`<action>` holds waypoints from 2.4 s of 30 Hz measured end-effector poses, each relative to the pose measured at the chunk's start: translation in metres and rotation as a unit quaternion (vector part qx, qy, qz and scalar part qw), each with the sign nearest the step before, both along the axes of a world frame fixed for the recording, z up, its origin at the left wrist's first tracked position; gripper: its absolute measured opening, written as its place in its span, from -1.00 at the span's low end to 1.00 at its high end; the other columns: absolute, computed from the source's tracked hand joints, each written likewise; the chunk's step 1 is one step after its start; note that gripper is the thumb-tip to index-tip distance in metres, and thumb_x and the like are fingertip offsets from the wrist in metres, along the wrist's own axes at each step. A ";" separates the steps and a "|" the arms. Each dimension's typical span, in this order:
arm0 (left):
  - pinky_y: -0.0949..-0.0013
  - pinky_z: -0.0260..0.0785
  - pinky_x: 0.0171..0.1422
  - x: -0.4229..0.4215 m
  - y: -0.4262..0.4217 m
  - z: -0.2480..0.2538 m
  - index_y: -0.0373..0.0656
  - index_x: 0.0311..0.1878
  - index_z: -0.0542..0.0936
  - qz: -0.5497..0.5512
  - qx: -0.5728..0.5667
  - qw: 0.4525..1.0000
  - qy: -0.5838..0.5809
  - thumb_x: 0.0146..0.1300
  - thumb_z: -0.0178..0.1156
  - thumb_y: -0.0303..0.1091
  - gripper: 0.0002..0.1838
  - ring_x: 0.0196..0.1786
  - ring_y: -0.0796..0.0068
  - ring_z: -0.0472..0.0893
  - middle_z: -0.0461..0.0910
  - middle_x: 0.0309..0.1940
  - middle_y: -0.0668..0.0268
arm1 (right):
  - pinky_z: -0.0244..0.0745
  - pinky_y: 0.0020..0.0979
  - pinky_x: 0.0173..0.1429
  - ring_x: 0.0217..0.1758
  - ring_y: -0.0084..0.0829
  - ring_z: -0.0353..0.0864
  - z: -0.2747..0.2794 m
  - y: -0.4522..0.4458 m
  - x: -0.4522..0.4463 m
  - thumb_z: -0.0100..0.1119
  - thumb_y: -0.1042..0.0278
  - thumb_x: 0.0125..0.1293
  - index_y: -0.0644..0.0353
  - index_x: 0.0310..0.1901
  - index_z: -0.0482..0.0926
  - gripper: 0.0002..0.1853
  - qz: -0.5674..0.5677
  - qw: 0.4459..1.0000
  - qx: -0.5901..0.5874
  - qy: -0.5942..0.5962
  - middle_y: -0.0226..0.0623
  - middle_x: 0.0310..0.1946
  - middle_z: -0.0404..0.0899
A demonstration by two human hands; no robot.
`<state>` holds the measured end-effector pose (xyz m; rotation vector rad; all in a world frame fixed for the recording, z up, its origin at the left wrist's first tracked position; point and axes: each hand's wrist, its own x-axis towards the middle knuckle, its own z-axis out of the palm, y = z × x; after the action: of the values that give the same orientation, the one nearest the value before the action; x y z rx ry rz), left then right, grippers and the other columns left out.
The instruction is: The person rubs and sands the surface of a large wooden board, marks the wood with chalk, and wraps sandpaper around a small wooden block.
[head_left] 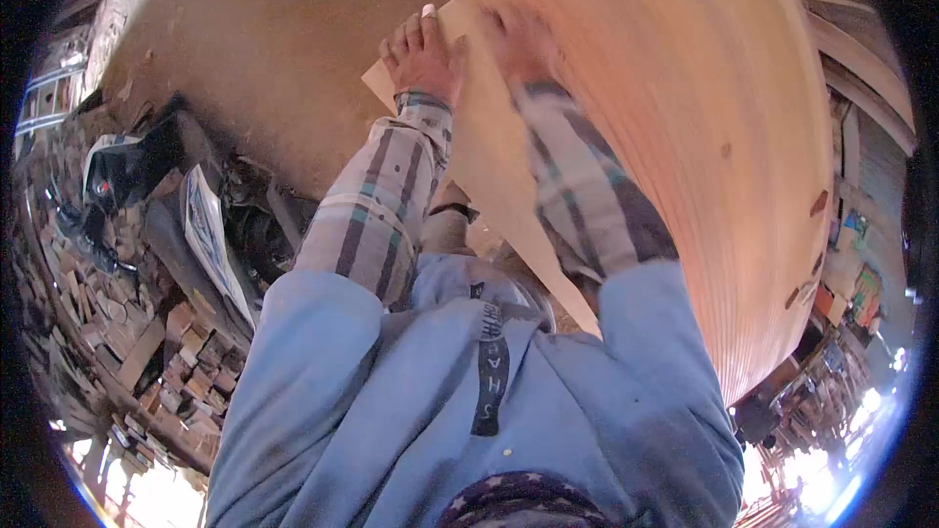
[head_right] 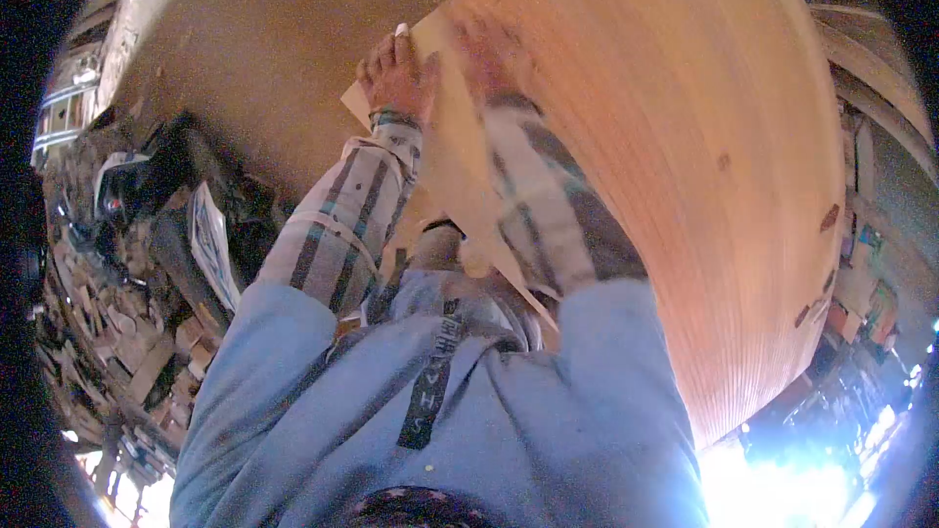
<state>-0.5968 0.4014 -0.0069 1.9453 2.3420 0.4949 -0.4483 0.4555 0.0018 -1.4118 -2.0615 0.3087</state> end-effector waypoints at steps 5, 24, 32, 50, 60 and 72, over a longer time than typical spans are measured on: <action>-0.20 -0.21 0.54 0.003 -0.001 0.011 -0.07 0.44 0.23 0.018 -0.023 0.999 -0.026 0.29 0.07 0.15 -0.24 0.47 0.13 0.18 0.27 0.38 0.18 | 0.44 -0.16 -0.05 -0.19 -0.14 0.56 0.027 -0.176 0.159 0.19 0.26 0.36 0.16 -0.14 0.64 -0.82 -0.106 0.980 -0.136 -0.100 -0.17 -0.31 0.60; -0.16 -0.24 0.56 0.003 -0.001 0.012 -0.04 0.46 0.20 0.011 -0.034 0.999 -0.018 0.30 0.08 0.13 -0.24 0.50 0.15 0.15 0.28 0.40 0.19 | 0.36 -0.10 0.25 0.10 -0.13 0.56 0.045 -0.151 0.141 0.08 0.12 0.42 0.09 0.03 0.61 -0.69 -0.013 0.974 -0.076 -0.213 -0.18 -0.05 0.64; -0.16 -0.22 0.54 0.004 -0.001 0.015 -0.06 0.45 0.23 0.010 -0.052 0.999 0.005 0.33 0.05 0.12 -0.28 0.50 0.17 0.14 0.25 0.41 0.20 | 0.42 -0.13 -0.05 -0.15 -0.11 0.57 0.022 -0.159 0.144 0.19 0.36 0.32 0.09 -0.13 0.62 -0.87 -0.050 0.983 -0.067 -0.164 -0.23 -0.33 0.61; -0.12 -0.13 0.51 0.004 -0.003 0.012 -0.07 0.43 0.26 0.012 -0.026 1.000 0.008 0.30 0.09 0.10 -0.28 0.41 0.15 0.24 0.32 0.34 0.21 | 0.37 -0.16 -0.06 -0.25 -0.17 0.53 0.047 -0.255 0.230 0.28 0.32 0.28 0.12 -0.22 0.65 -0.89 -0.154 0.968 -0.126 -0.150 -0.23 -0.40 0.53; -0.18 -0.19 0.53 -0.013 0.001 -0.026 -0.05 0.47 0.20 -0.017 -0.050 0.996 0.071 0.33 0.01 0.19 -0.24 0.44 0.09 0.24 0.32 0.37 0.15 | 0.36 -0.03 0.15 0.10 -0.18 0.51 0.002 0.030 -0.035 0.16 0.15 0.12 -0.06 0.08 0.58 -0.57 -0.053 0.979 -0.100 -0.169 -0.31 -0.05 0.58; -0.14 -0.21 0.54 -0.004 -0.003 0.000 -0.02 0.48 0.21 0.007 -0.023 0.999 0.032 0.37 -0.03 0.16 -0.28 0.48 0.12 0.21 0.31 0.40 0.14 | 0.34 -0.06 0.07 0.00 -0.11 0.50 0.062 -0.354 0.299 0.12 0.29 0.33 0.05 -0.06 0.64 -0.79 -0.254 0.895 -0.278 -0.239 -0.19 -0.19 0.60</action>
<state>-0.6006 0.3986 -0.0064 1.9554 2.3839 0.3816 -0.1498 0.1016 0.0641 -2.5268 -1.9305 0.3713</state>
